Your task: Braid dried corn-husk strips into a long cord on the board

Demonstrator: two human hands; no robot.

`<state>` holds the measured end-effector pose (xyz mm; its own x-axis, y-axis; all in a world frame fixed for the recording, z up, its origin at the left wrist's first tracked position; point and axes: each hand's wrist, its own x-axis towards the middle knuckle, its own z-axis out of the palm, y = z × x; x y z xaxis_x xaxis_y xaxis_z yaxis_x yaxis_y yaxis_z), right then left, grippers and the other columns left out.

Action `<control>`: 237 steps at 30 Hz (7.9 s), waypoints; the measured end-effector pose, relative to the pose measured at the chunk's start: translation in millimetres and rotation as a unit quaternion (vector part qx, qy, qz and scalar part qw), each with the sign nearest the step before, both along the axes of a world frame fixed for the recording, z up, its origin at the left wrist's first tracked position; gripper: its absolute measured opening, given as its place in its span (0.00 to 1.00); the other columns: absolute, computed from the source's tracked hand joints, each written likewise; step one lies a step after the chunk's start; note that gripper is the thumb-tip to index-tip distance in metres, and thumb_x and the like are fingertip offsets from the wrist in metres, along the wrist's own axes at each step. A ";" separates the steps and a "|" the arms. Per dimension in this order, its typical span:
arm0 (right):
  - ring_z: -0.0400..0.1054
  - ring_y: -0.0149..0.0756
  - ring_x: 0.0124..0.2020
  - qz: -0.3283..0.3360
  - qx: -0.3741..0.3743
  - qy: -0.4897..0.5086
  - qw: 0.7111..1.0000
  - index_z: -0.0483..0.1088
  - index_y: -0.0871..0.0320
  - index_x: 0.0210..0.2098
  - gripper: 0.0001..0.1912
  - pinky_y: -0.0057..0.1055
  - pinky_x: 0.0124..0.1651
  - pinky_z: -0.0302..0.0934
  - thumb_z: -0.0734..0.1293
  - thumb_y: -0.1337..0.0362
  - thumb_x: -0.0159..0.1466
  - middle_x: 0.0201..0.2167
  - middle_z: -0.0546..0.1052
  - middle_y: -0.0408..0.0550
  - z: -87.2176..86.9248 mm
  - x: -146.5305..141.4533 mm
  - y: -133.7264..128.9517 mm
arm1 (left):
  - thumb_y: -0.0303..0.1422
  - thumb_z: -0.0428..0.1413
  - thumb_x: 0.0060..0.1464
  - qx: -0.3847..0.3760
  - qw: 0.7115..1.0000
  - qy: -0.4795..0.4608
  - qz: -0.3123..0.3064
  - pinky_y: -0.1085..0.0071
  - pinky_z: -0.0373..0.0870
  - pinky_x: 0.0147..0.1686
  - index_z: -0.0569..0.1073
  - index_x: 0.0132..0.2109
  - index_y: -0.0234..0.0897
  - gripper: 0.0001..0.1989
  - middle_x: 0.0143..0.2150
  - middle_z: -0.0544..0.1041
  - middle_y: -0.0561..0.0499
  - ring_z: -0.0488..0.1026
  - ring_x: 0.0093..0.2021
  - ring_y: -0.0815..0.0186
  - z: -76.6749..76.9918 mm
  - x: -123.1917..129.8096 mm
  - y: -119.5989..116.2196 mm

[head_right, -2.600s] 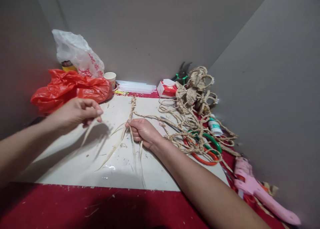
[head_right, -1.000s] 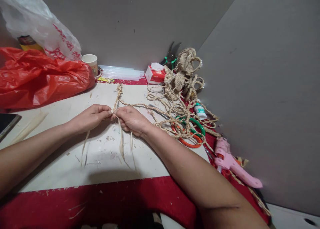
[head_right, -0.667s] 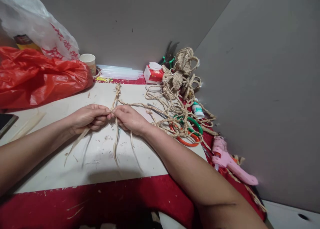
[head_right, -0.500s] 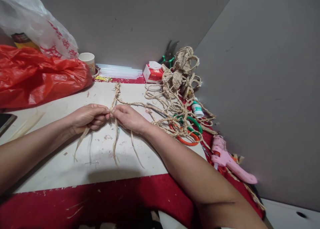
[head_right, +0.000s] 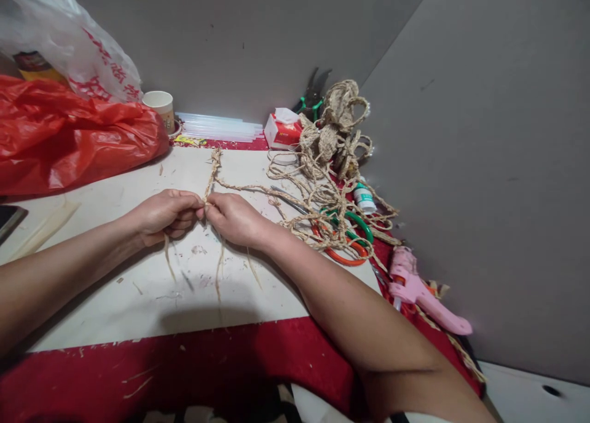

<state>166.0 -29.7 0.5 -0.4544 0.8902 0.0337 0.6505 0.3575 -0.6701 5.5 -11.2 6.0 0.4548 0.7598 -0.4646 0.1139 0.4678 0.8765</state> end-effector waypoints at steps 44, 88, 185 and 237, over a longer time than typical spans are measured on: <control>0.42 0.21 0.11 -0.017 -0.310 0.220 0.925 0.63 0.60 0.24 0.19 0.21 0.13 0.38 0.58 0.51 0.63 0.12 0.54 0.33 2.6 4.4 3.2 | 0.34 0.56 0.51 0.000 0.994 -0.072 -0.086 0.78 0.36 0.15 0.70 0.26 0.33 0.10 0.15 0.47 0.62 0.39 0.15 0.79 -4.1 -10.9 0.4; 0.34 0.18 0.13 -0.034 -0.449 0.359 0.817 0.64 0.62 0.24 0.11 0.18 0.14 0.32 0.68 0.62 0.54 0.11 0.47 0.29 -2.0 3.1 2.7 | 0.30 0.48 0.51 0.058 0.995 0.002 -0.085 0.77 0.42 0.14 0.64 0.24 0.34 0.09 0.17 0.53 0.59 0.46 0.14 0.78 -0.4 -5.0 -7.1; 0.34 0.17 0.13 -0.098 -0.481 0.414 0.767 0.63 0.64 0.23 0.07 0.15 0.13 0.31 0.66 0.69 0.54 0.12 0.47 0.30 -0.7 -5.4 -6.7 | 0.30 0.49 0.49 0.418 0.824 0.281 -0.259 0.72 0.52 0.23 0.66 0.21 0.35 0.11 0.18 0.65 0.53 0.57 0.19 0.71 42.3 -12.0 -48.4; 0.65 0.32 0.26 0.113 0.004 -0.280 0.953 0.69 0.62 0.33 0.18 0.27 0.29 0.51 0.53 0.60 0.67 0.27 0.75 0.53 41.4 -38.1 -99.6 | 0.33 0.53 0.48 0.141 0.989 0.034 -0.028 0.74 0.39 0.14 0.61 0.20 0.36 0.13 0.10 0.53 0.61 0.45 0.11 0.77 -17.3 -8.5 -19.8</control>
<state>127.8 -129.4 41.8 -0.5828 0.7688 -0.2634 0.8115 0.5340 -0.2371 -3.0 -31.0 -11.3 0.4743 0.8383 -0.2689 0.1956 0.1975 0.9606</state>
